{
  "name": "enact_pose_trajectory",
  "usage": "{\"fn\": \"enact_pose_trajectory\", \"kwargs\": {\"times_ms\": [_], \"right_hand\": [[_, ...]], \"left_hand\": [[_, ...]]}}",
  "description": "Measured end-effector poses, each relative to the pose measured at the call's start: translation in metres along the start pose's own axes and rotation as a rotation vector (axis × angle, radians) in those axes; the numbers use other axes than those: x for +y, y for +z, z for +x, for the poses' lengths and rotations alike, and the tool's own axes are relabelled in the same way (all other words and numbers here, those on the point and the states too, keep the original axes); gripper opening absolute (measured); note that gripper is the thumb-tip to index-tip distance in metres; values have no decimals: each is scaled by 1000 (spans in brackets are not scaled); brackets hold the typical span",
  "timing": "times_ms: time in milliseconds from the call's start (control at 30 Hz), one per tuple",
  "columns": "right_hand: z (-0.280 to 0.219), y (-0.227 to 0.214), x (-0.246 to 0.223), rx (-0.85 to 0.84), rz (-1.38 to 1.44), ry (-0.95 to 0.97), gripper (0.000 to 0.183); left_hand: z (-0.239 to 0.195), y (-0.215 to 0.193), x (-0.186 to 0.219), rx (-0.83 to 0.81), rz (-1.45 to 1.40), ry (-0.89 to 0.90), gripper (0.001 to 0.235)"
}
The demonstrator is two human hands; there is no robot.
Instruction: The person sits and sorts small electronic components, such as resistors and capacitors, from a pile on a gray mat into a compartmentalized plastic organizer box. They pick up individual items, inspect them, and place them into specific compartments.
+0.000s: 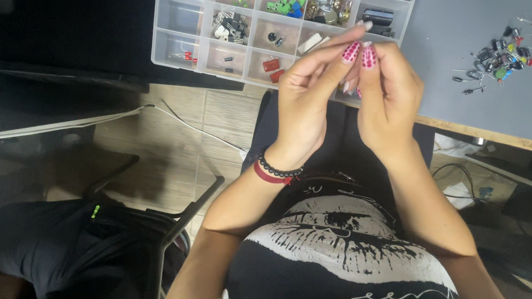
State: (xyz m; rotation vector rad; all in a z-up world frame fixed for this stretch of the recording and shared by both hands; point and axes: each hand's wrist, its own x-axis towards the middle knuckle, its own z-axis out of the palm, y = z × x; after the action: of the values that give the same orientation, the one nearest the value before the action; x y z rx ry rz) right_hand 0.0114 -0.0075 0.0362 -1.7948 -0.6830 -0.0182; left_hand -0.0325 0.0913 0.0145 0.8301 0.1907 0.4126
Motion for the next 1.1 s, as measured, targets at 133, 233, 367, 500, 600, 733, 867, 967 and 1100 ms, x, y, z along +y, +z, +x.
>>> {"fn": "enact_pose_trajectory", "kwargs": {"times_ms": [133, 233, 367, 500, 600, 733, 867, 967, 1100], "right_hand": [[-5, 3, 5, 37, -75, 4, 30], [-6, 6, 5, 82, -115, -37, 30], [-11, 9, 8, 140, -149, -68, 30], [-9, 12, 5, 153, -109, -53, 30], [-9, 15, 1, 115, 16, 39, 32], [-11, 9, 7, 50, 65, 93, 33], [-21, -9, 29, 22, 31, 80, 28], [-25, -21, 36, 43, 17, 134, 27], [-30, -35, 44, 111, -39, 161, 28]], "left_hand": [[-2, -1, -8, 79, -15, -6, 16], [-3, 2, -9, 84, 12, 35, 17], [-5, 10, -4, 66, 40, 39, 17], [-3, 3, -2, 45, 57, 25, 18], [4, -7, 0, 34, 72, 24, 14], [23, -29, 33, 79, 289, 45, 9], [63, -71, 95, 9, 738, 129, 11], [88, -96, 116, -37, 986, 251, 10], [107, -110, 116, -26, 1332, 259, 3]]}}
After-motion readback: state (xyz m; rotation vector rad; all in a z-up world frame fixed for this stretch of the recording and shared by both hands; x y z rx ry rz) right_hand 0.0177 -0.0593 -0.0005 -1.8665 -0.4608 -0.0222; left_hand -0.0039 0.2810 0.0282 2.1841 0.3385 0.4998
